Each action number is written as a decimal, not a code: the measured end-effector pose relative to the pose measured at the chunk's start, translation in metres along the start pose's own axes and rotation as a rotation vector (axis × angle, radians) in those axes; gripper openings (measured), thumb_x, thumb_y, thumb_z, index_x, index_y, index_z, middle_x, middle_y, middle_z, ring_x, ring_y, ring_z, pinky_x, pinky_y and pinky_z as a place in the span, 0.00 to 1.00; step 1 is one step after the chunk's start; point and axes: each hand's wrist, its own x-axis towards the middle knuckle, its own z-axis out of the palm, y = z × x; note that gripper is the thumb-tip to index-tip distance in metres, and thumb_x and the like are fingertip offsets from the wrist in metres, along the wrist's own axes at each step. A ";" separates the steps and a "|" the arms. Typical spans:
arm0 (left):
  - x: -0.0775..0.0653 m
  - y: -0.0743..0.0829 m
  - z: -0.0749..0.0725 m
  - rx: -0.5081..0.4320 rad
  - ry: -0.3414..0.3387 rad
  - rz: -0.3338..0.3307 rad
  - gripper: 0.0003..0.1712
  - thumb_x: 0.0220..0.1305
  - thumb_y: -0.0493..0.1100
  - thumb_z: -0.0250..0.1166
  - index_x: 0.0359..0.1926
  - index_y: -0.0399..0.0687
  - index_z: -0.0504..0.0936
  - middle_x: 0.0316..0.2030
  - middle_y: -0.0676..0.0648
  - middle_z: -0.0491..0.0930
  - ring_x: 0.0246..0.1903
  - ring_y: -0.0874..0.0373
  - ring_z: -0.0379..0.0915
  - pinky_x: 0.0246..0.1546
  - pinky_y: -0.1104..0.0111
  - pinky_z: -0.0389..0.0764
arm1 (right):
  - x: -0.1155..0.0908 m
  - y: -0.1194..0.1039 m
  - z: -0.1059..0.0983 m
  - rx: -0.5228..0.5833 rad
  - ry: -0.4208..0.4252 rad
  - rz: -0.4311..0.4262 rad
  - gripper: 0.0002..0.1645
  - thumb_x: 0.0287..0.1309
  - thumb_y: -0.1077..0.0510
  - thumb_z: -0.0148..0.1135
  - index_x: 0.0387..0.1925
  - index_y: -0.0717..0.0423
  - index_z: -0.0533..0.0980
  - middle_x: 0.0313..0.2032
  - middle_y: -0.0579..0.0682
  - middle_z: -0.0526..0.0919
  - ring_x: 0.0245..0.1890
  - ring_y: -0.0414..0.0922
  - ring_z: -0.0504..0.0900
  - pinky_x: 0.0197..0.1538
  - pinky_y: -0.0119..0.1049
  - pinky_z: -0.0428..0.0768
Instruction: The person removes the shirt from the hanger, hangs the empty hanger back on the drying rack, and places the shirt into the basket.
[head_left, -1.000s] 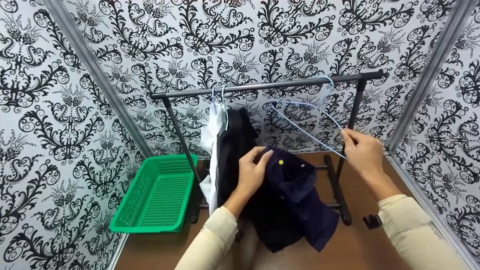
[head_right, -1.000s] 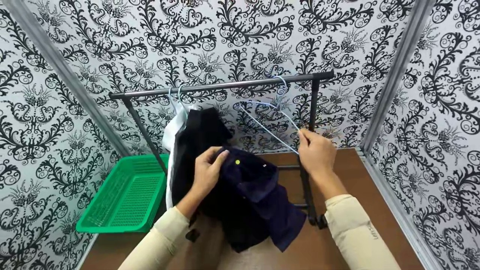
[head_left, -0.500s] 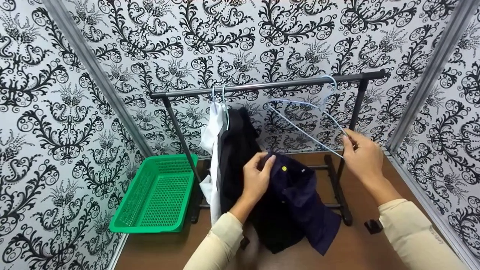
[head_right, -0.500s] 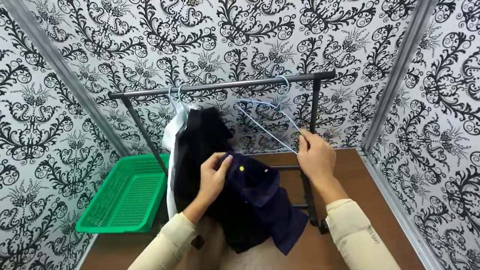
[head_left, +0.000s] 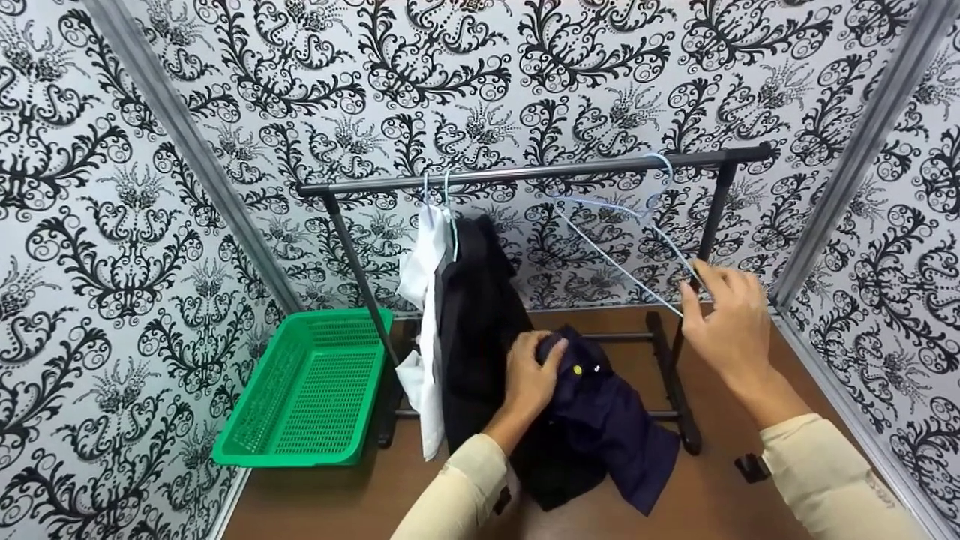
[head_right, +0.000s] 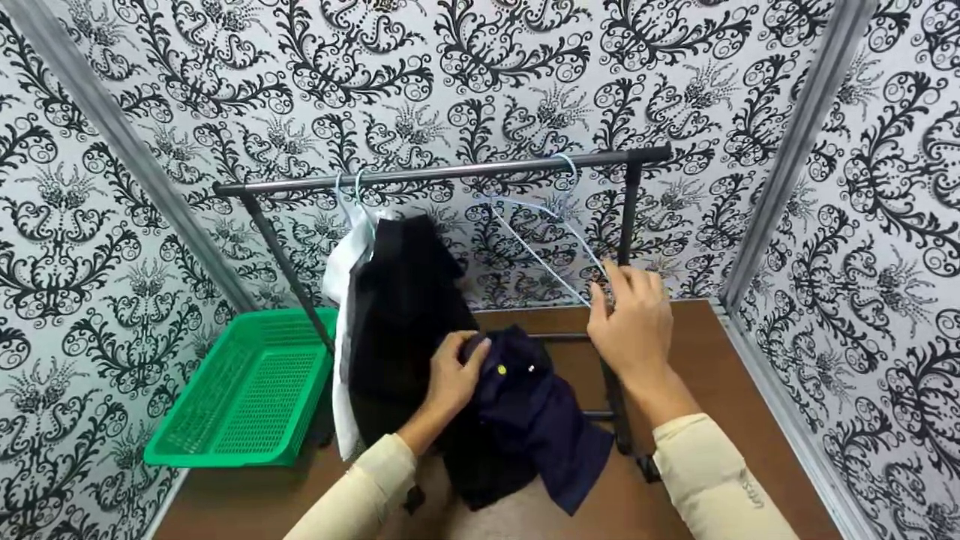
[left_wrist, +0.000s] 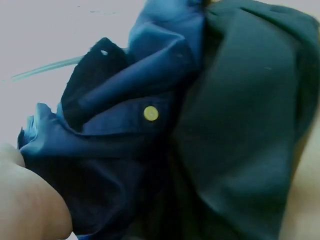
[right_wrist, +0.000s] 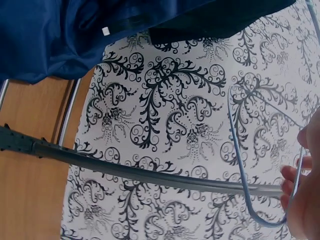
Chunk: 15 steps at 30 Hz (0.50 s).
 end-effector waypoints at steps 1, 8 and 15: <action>-0.002 -0.004 0.004 0.039 -0.051 0.012 0.20 0.72 0.57 0.68 0.56 0.50 0.87 0.56 0.45 0.86 0.61 0.47 0.81 0.67 0.52 0.76 | 0.000 -0.002 0.000 0.000 0.026 -0.036 0.24 0.66 0.58 0.67 0.61 0.64 0.83 0.48 0.70 0.86 0.48 0.67 0.78 0.55 0.60 0.72; -0.021 -0.031 0.026 0.283 -0.526 -0.071 0.60 0.59 0.78 0.69 0.85 0.63 0.57 0.86 0.36 0.46 0.85 0.28 0.35 0.81 0.32 0.50 | -0.003 -0.019 0.002 0.014 0.134 -0.194 0.23 0.64 0.58 0.65 0.58 0.64 0.84 0.50 0.68 0.86 0.51 0.67 0.78 0.59 0.57 0.72; -0.038 -0.047 0.049 0.471 -0.710 -0.159 0.77 0.42 0.84 0.76 0.86 0.73 0.47 0.88 0.39 0.40 0.86 0.31 0.38 0.72 0.29 0.67 | -0.013 -0.034 0.011 0.167 0.246 -0.366 0.15 0.57 0.63 0.65 0.45 0.65 0.88 0.41 0.65 0.88 0.45 0.63 0.80 0.55 0.49 0.74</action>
